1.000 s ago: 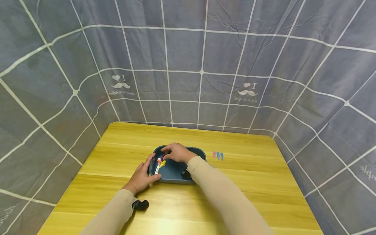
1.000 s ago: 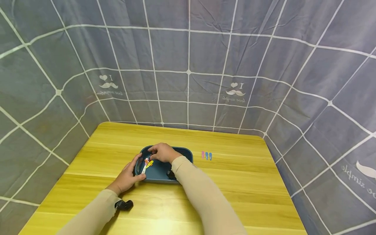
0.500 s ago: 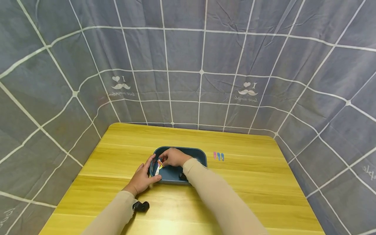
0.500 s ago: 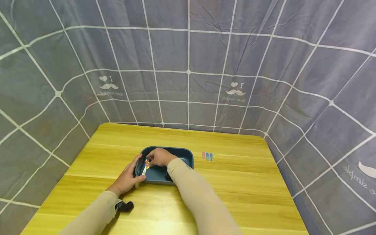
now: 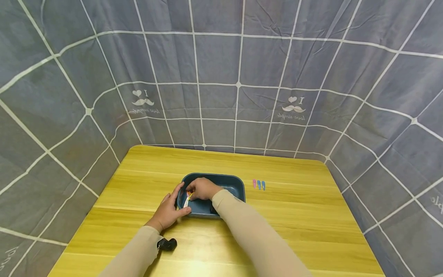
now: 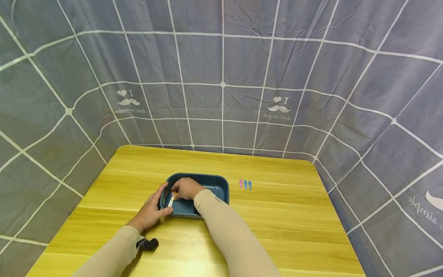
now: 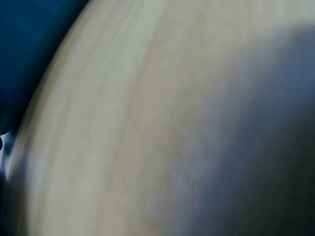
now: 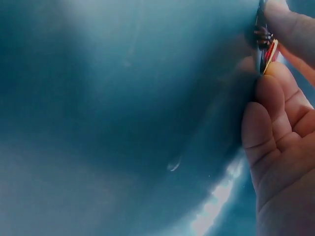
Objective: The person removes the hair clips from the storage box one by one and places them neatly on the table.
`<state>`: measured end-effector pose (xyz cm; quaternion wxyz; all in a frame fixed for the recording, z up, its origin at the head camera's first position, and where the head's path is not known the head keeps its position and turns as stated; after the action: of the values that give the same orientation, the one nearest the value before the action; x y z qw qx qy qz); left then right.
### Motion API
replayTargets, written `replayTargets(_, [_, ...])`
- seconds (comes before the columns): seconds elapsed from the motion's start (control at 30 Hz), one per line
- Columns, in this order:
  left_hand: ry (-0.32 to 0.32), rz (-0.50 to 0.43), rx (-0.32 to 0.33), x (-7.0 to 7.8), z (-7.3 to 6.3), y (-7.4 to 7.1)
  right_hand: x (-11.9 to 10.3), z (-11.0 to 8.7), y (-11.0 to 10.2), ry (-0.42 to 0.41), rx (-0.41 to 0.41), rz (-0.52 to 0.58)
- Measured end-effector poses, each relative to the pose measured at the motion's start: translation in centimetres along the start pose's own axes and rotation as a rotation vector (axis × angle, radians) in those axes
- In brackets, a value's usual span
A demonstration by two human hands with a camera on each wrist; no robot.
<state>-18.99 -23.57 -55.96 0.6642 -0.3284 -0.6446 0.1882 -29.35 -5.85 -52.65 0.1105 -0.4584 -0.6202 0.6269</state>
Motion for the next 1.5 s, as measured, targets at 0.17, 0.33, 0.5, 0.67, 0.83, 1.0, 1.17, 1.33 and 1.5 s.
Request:
replayTargets(0.17, [0.001, -0.004, 0.000, 0.1, -0.1, 0.0, -0.2, 0.0, 0.0, 0.002, -0.001, -0.036])
replayTargets(0.33, [0.002, -0.011, 0.005, 0.1, 0.0, -0.1, -0.2, 0.2, 0.1, 0.002, 0.008, -0.069])
replayTargets(0.5, [-0.003, -0.008, 0.005, 0.2, 0.0, 0.0, -0.5, 0.1, 0.0, -0.008, 0.016, -0.100])
replayTargets(0.67, [-0.005, -0.004, 0.009, 0.1, 0.0, 0.0, -0.8, 0.0, -0.3, -0.006, 0.003, -0.113])
replayTargets(0.83, [-0.003, -0.002, 0.008, 0.2, 0.0, 0.0, -0.9, -0.2, -0.4, 0.000, -0.001, -0.115])
replayTargets(1.0, [-0.006, 0.007, 0.015, 0.0, 0.2, 0.0, -1.1, -0.4, -0.6, -0.004, 0.004, -0.128])
replayTargets(1.17, [-0.012, 0.004, 0.016, -0.2, 0.2, 0.1, -1.1, -0.4, -0.7, -0.005, 0.011, -0.121])
replayTargets(1.33, [-0.011, 0.005, 0.021, -0.2, 0.3, 0.1, -1.0, -0.4, -0.8, 0.000, 0.023, -0.124])
replayTargets(1.5, [-0.006, 0.005, 0.026, -0.2, 0.3, 0.1, -0.8, -0.3, -0.9, 0.001, 0.019, -0.100])
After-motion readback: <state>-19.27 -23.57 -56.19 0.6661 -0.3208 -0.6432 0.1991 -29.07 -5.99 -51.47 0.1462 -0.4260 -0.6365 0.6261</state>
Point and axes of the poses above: each hand's wrist, its own z-axis towards the middle knuckle, its own y-axis out of the palm, x = y × z, the point moved 1 cm from there along z, towards the middle knuckle
